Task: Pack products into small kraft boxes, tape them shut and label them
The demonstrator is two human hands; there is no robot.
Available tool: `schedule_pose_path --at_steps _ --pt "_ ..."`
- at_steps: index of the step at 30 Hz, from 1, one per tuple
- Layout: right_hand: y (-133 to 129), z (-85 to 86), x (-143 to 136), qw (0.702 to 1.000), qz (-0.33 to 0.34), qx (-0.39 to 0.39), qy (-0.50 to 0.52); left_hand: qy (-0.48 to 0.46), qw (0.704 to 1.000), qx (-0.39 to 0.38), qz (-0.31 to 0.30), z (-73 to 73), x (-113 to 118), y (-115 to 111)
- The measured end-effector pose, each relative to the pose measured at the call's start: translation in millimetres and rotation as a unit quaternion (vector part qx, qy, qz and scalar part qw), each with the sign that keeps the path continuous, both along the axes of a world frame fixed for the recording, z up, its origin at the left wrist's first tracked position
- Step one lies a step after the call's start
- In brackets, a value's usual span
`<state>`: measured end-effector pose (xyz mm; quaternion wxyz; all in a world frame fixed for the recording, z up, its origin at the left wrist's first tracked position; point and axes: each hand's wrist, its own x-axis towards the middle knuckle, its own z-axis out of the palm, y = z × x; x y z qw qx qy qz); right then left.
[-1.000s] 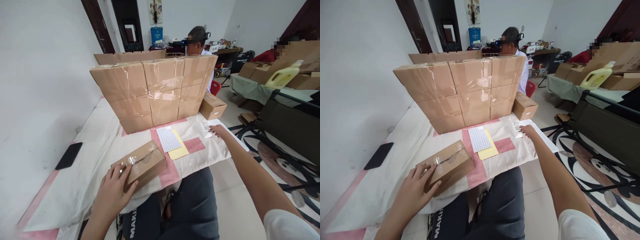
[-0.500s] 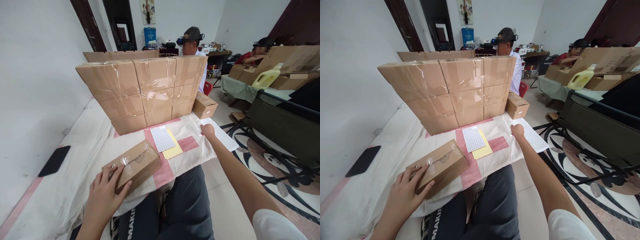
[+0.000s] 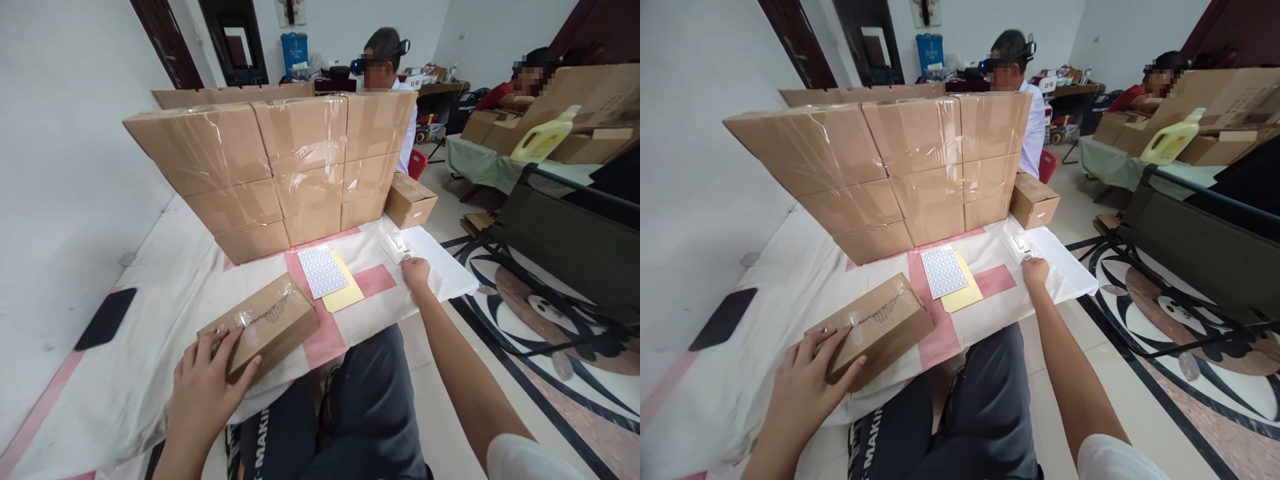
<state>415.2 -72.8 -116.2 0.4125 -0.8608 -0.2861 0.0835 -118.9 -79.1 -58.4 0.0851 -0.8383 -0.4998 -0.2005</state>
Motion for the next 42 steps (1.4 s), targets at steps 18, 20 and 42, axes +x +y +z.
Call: schedule_pose_path --at_steps 18,20,42 --pt "-97.2 138.0 -250.2 0.803 0.549 0.232 0.003 -0.451 0.832 -0.242 -0.214 78.2 84.9 -59.8" --pt "-100.3 138.3 -262.1 0.793 0.567 0.223 -0.015 -0.481 0.810 -0.253 -0.217 77.0 86.2 -64.0" --pt "5.7 81.2 -303.4 0.867 0.434 0.084 -0.229 -0.324 0.934 -0.097 0.119 34.0 29.6 -1.0"
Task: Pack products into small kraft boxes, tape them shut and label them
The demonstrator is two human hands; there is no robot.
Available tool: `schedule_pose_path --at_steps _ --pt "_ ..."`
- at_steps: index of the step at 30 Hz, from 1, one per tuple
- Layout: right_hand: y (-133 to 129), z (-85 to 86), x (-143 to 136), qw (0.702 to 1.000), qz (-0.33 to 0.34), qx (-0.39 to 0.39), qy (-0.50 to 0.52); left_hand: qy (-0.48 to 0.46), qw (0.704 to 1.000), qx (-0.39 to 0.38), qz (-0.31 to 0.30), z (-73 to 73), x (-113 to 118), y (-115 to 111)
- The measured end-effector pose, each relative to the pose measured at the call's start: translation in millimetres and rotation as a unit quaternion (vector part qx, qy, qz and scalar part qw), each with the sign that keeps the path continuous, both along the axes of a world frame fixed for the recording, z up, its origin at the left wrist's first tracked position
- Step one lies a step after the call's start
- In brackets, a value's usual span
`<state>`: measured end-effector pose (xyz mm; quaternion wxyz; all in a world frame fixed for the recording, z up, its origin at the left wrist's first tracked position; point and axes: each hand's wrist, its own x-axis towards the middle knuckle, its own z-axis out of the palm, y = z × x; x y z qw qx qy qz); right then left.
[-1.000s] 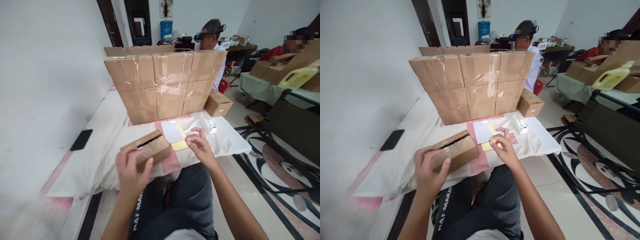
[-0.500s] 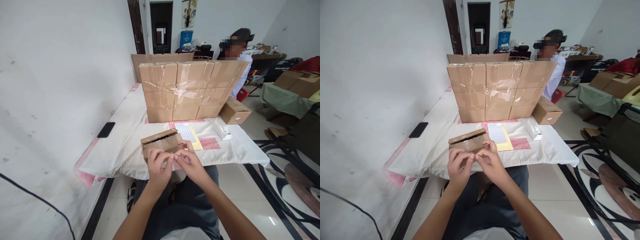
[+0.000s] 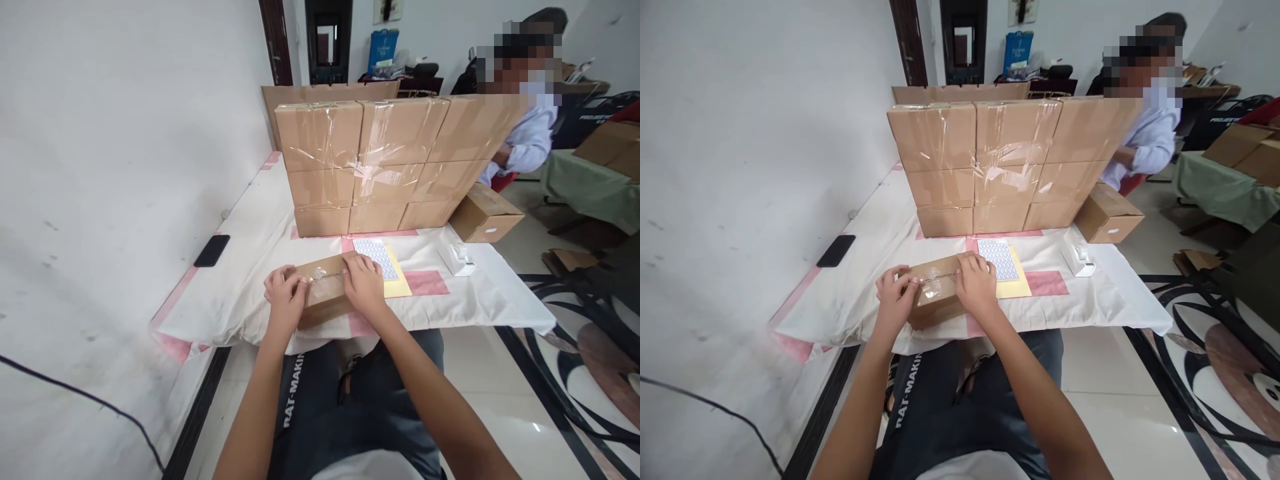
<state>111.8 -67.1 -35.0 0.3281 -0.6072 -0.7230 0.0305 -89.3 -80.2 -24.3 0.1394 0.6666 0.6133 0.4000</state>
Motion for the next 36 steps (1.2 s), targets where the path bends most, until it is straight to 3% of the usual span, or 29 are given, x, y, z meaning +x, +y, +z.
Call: schedule_pose_path --at_steps 4,13,18,21,25,27,29,31,34,36 --pt "-1.7 -10.2 -7.6 0.998 -0.044 0.024 -0.036 0.042 0.999 -0.001 -0.023 -8.4 -2.4 10.6" --pt "-2.0 -8.0 -11.6 0.997 -0.045 0.015 -0.054 0.186 0.982 -0.006 -0.026 0.1 -11.0 20.8" --pt "-3.0 -5.5 -9.8 0.997 -0.032 0.006 -0.064 0.101 0.986 -0.110 -0.074 -11.6 -17.3 40.9" --pt "-5.5 -2.0 -11.5 0.999 -0.021 -0.003 -0.048 0.057 0.987 -0.111 -0.102 -17.1 -18.9 53.8" --pt "-6.7 -7.2 1.5 0.996 0.036 0.002 0.082 0.051 0.986 -0.114 -0.109 -18.8 -20.4 61.4" --pt "-1.1 -15.8 33.7 0.970 0.037 0.017 0.240 0.054 0.984 -0.121 -0.116 -19.3 -22.0 61.6" --pt "8.7 -24.2 91.4 0.909 -0.037 0.038 0.412 0.069 0.982 -0.130 -0.121 -20.7 -24.0 60.6" --pt "18.9 -26.5 170.3 0.830 -0.148 0.079 0.532 0.092 0.978 -0.136 -0.125 -23.4 -26.0 59.7" --pt "27.1 -13.2 298.1 0.691 -0.253 0.126 0.665 0.107 0.977 -0.138 -0.121 -29.2 -28.6 60.2" --pt "27.0 1.7 368.0 0.635 -0.312 0.157 0.689 0.105 0.978 -0.137 -0.116 -33.0 -29.9 62.0"
